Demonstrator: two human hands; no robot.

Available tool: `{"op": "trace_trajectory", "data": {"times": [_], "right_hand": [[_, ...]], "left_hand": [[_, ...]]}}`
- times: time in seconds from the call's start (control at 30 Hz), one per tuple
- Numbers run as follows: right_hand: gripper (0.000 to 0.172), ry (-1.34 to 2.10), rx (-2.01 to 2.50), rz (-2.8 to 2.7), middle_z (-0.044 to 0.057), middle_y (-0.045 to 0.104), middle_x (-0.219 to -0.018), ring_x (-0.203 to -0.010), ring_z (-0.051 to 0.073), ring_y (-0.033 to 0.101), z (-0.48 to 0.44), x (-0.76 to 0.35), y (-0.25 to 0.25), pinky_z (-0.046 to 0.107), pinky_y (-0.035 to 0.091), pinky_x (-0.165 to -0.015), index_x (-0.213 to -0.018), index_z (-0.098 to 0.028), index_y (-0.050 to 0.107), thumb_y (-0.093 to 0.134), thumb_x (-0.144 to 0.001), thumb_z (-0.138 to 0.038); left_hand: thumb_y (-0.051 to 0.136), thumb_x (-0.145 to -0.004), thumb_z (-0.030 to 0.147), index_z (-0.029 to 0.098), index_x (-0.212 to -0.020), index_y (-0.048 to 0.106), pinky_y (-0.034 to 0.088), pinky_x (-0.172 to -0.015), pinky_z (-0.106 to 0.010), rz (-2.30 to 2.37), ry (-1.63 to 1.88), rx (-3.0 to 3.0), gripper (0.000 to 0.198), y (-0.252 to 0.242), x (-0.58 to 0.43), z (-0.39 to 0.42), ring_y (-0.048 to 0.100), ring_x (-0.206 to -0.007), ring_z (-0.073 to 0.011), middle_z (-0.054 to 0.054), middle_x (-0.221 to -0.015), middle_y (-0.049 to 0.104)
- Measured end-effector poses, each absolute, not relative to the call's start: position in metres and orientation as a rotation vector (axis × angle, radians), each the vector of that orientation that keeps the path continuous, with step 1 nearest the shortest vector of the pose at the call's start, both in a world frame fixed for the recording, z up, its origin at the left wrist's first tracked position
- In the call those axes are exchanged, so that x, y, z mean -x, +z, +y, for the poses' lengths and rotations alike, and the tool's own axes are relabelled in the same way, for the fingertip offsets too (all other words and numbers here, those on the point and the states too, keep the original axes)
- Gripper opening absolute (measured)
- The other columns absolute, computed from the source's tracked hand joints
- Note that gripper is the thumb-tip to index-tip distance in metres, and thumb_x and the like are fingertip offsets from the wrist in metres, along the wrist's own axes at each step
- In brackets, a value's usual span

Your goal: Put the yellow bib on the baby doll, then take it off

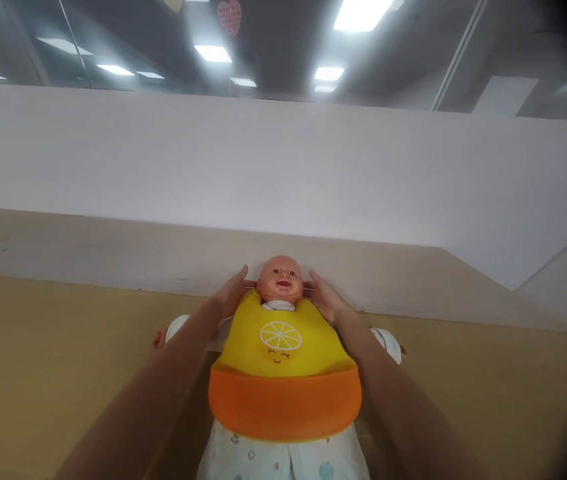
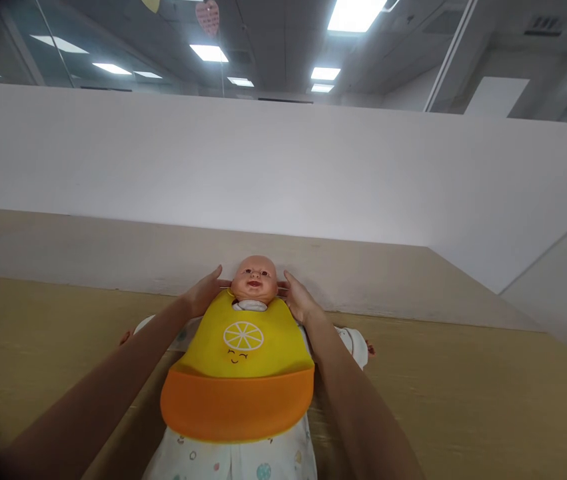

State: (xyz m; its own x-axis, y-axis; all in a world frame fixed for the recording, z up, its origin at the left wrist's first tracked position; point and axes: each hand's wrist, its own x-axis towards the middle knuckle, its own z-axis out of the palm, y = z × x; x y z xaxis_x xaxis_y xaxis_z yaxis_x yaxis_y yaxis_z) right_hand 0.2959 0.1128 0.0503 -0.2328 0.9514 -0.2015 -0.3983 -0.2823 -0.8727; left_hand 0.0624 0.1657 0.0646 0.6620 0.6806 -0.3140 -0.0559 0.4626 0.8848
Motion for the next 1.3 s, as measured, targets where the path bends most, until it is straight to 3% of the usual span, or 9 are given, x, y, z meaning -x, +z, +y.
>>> {"op": "trace_trajectory", "data": {"times": [0.2,0.37,0.67,0.83,0.97,1.13,1.3], "right_hand": [[0.043,1.595,0.970,-0.784,0.010,0.063,-0.114,-0.104,0.024,0.059,0.113,-0.293,0.053,0.038,0.047,-0.090,-0.107,-0.019,0.062,0.046,-0.087,-0.053],[0.033,1.419,0.931,-0.894,0.006,0.064,-0.115,-0.108,0.023,0.056,0.110,-0.295,0.056,0.033,0.043,-0.092,-0.097,-0.021,0.066,0.060,-0.076,-0.045],[0.033,1.361,0.773,-0.898,0.005,0.065,-0.116,-0.112,0.023,0.054,0.065,-0.291,0.060,0.033,0.041,-0.096,-0.098,-0.022,0.070,0.067,-0.074,-0.045],[0.031,1.368,0.739,-0.858,0.004,0.065,-0.116,-0.112,0.021,0.055,0.026,-0.285,0.056,0.032,0.038,-0.099,-0.100,-0.023,0.071,0.067,-0.075,-0.041],[0.032,1.426,0.716,-0.832,0.003,0.061,-0.123,-0.115,0.022,0.053,-0.013,-0.279,0.058,0.035,0.037,-0.102,-0.107,-0.024,0.070,0.062,-0.080,-0.040],[0.032,1.474,0.753,-0.760,0.006,0.061,-0.123,-0.117,0.026,0.051,-0.052,-0.274,0.064,0.040,0.037,-0.103,-0.103,-0.025,0.072,0.069,-0.075,-0.040],[0.032,1.401,0.818,-0.744,0.006,0.064,-0.117,-0.112,0.026,0.054,-0.072,-0.272,0.055,0.039,0.038,-0.104,-0.097,-0.027,0.073,0.075,-0.068,-0.042]], "left_hand": [[0.035,-0.085,0.068,0.007,-0.125,0.055,0.051,-0.085,-0.040,0.747,0.673,-0.924,0.076,0.066,-0.062,0.151,0.067,-0.097,-0.0314,-0.019,-0.109,0.070],[0.043,-0.081,0.070,0.014,-0.129,0.054,0.055,-0.074,-0.040,0.847,0.833,-0.907,0.075,0.074,-0.064,0.127,0.069,-0.091,-0.0319,-0.016,-0.108,0.071],[0.049,-0.082,0.065,0.019,-0.129,0.054,0.051,-0.086,-0.043,0.723,0.920,-0.841,0.066,0.086,-0.060,0.074,0.064,-0.104,-0.0326,-0.012,-0.120,0.066],[0.058,-0.081,0.052,0.021,-0.127,0.057,0.049,-0.090,-0.040,0.719,0.886,-0.761,0.055,0.085,-0.061,0.040,0.063,-0.107,-0.0311,-0.007,-0.117,0.069],[0.061,-0.076,0.030,0.020,-0.121,0.062,0.047,-0.094,-0.038,0.666,0.899,-0.680,0.046,0.074,-0.054,0.015,0.060,-0.111,-0.0301,-0.005,-0.117,0.069],[0.059,-0.064,0.013,0.024,-0.116,0.066,0.047,-0.095,-0.039,0.584,0.888,-0.620,0.054,0.067,-0.042,-0.014,0.058,-0.116,-0.0304,-0.004,-0.120,0.067],[0.064,-0.058,0.009,0.028,-0.109,0.070,0.047,-0.094,-0.044,0.561,0.866,-0.578,0.055,0.071,-0.038,-0.040,0.057,-0.116,-0.0336,-0.004,-0.115,0.070]]}}
